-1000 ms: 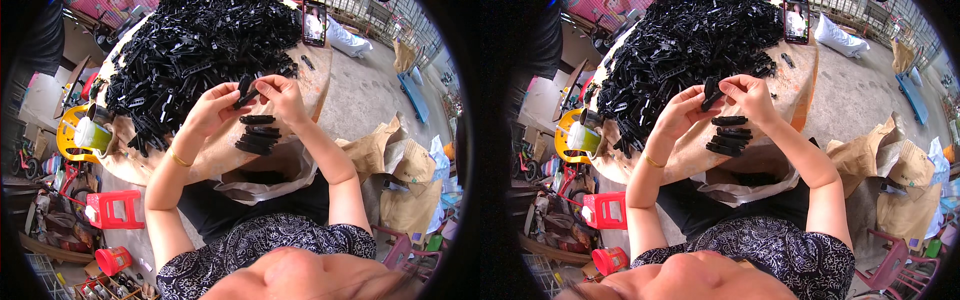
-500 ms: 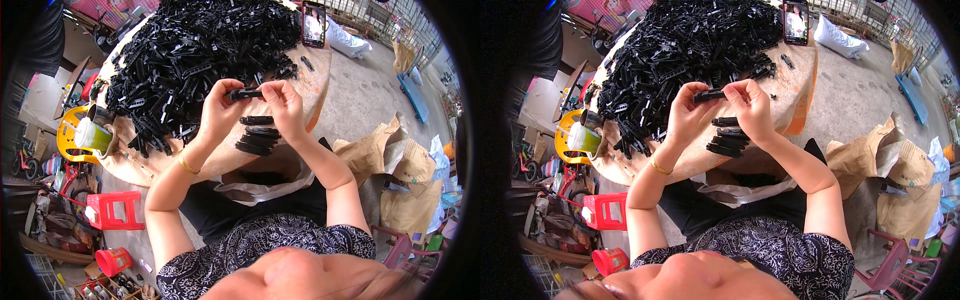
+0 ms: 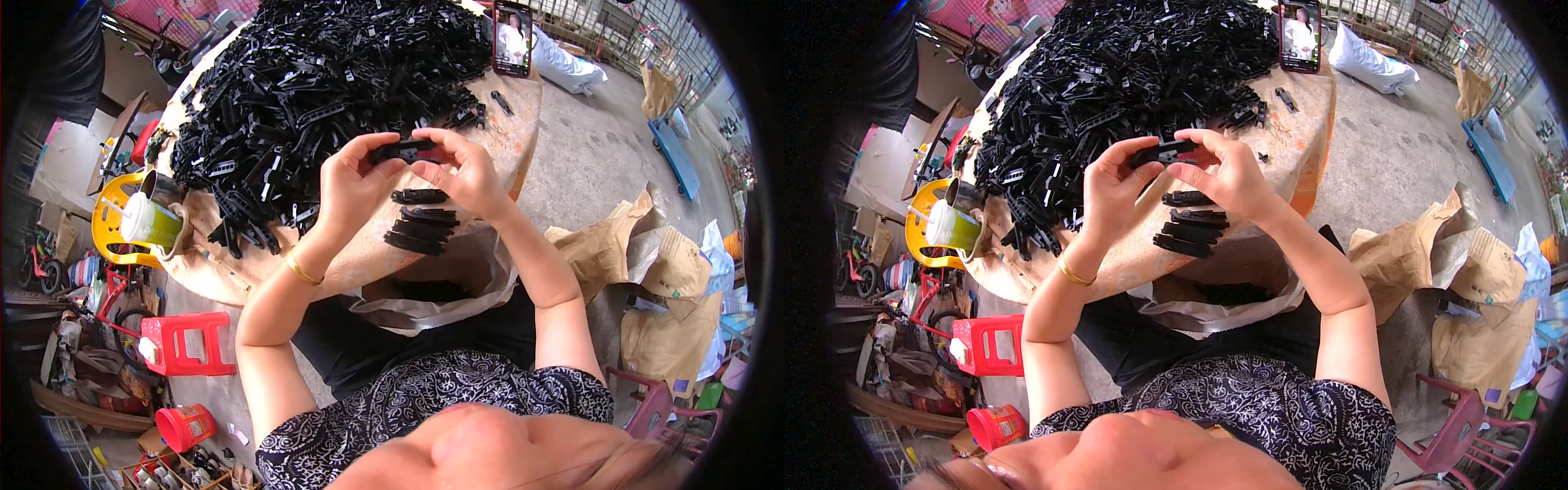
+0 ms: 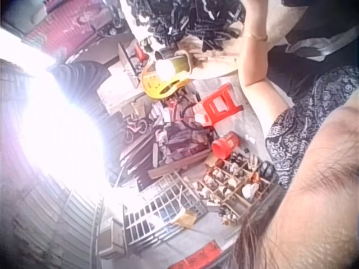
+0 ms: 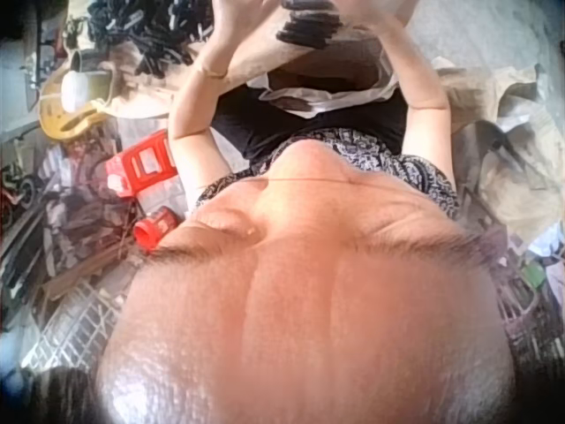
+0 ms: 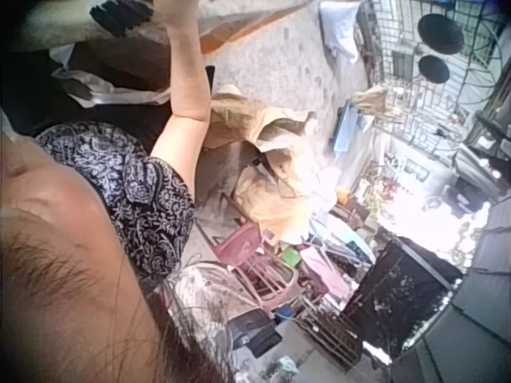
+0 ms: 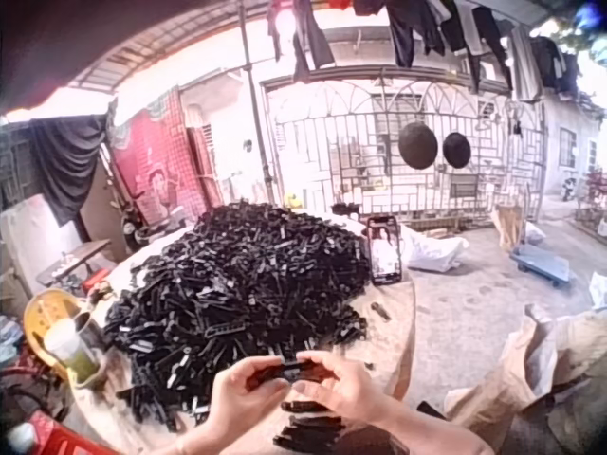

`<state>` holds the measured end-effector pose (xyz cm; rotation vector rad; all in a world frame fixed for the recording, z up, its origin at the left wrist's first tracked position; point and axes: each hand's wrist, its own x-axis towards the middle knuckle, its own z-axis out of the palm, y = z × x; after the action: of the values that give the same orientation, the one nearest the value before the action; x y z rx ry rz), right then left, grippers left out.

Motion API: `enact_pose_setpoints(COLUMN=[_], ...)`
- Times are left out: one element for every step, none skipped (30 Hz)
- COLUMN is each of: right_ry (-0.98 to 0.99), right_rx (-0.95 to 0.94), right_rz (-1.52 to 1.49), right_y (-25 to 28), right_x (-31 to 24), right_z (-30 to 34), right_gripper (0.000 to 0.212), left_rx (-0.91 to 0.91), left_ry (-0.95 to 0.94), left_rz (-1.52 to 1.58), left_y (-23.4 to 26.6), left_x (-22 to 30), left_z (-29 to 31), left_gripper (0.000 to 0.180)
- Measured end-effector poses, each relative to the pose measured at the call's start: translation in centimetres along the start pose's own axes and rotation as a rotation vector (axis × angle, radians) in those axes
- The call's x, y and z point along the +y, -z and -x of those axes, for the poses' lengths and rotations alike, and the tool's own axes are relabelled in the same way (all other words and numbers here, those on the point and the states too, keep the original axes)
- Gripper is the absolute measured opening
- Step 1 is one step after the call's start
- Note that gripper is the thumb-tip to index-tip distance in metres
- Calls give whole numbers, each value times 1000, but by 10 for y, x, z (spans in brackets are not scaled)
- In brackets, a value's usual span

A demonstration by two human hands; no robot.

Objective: The recorder is assembling small black plastic components by snapping them together at a table.

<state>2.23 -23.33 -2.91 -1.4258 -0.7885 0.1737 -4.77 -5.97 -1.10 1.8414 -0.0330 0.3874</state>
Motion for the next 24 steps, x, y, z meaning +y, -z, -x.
enact_pose_setpoints(right_ry=[-41, -11, 19, 49, 83, 118, 153, 194, 237, 279, 289, 300, 310, 287, 264, 241, 240, 235, 231, 173, 114, 57, 85, 134], right_rx=[-3, -11, -19, -27, -17, -7, 3, 15, 26, 37, 50, 61, 72, 69, 64, 59, 24, -10, -45, -141, -232, -324, -161, -56], right_rz=[12, 34, 53, 73, 119, 166, 212, 234, 255, 276, 296, 316, 335, 359, 382, 405, 430, 457, 484, 347, 208, 69, 127, 391], right_y=[4, 7, 9, 10, 11, 11, 11, 11, 10, 9, 8, 8, 7, 8, 10, 11, 12, 14, 17, 24, 36, 43, 46, 47], right_x=[-1, 0, 3, 4, 4, 2, 1, 2, 4, 5, 6, 7, 7, 6, 3, 1, -1, -2, -2, 2, 10, 17, 24, 19], right_z=[1, 1, 2, 2, 2, 2, 2, 2, 3, 4, 5, 5, 6, 7, 9, 10, 9, 9, 8, 5, 1, -6, -12, -18], right_gripper=[40, 39, 39, 38, 37, 37, 36, 35, 34, 32, 31, 29, 28, 27, 27, 26, 27, 28, 29, 31, 33, 36, 38, 41], left_rx=[-6, -11, 10, 12, 15, 18, 23, 27, 32, 30, 28, 28, 6, -17, -37, -84, -129, -177, -191, -193, -196, -197, -218, -283], left_ry=[-26, -53, -115, -136, -157, -180, -207, -234, -260, -262, -263, -265, -261, -258, -254, -223, -191, -159, -119, -70, -22, 25, -20, -12], left_rz=[-56, -113, -183, -207, -231, -255, -270, -284, -300, -298, -295, -294, -259, -224, -189, -201, -214, -222, -287, -324, -363, -402, -417, -424], left_y=[-1, -2, -2, -3, -4, -4, -5, -5, -5, -5, -5, -5, -5, -5, -3, -1, 3, 5, 6, 5, 3, 1, -1, 0], left_x=[0, 0, 3, 4, 5, 6, 6, 7, 7, 8, 7, 7, 8, 8, 8, 5, 1, 0, 0, 3, 6, 8, -1, -3], left_z=[1, 2, 2, 3, 3, 3, 4, 4, 5, 4, 4, 3, 3, 2, 2, 0, -3, -5, -5, -4, -4, -4, -6, -5], left_gripper=[30, 30, 30, 30, 30, 30, 30, 30, 30, 30, 30, 30, 30, 30, 30, 30, 30, 31, 28, 27, 26, 25, 24, 26])
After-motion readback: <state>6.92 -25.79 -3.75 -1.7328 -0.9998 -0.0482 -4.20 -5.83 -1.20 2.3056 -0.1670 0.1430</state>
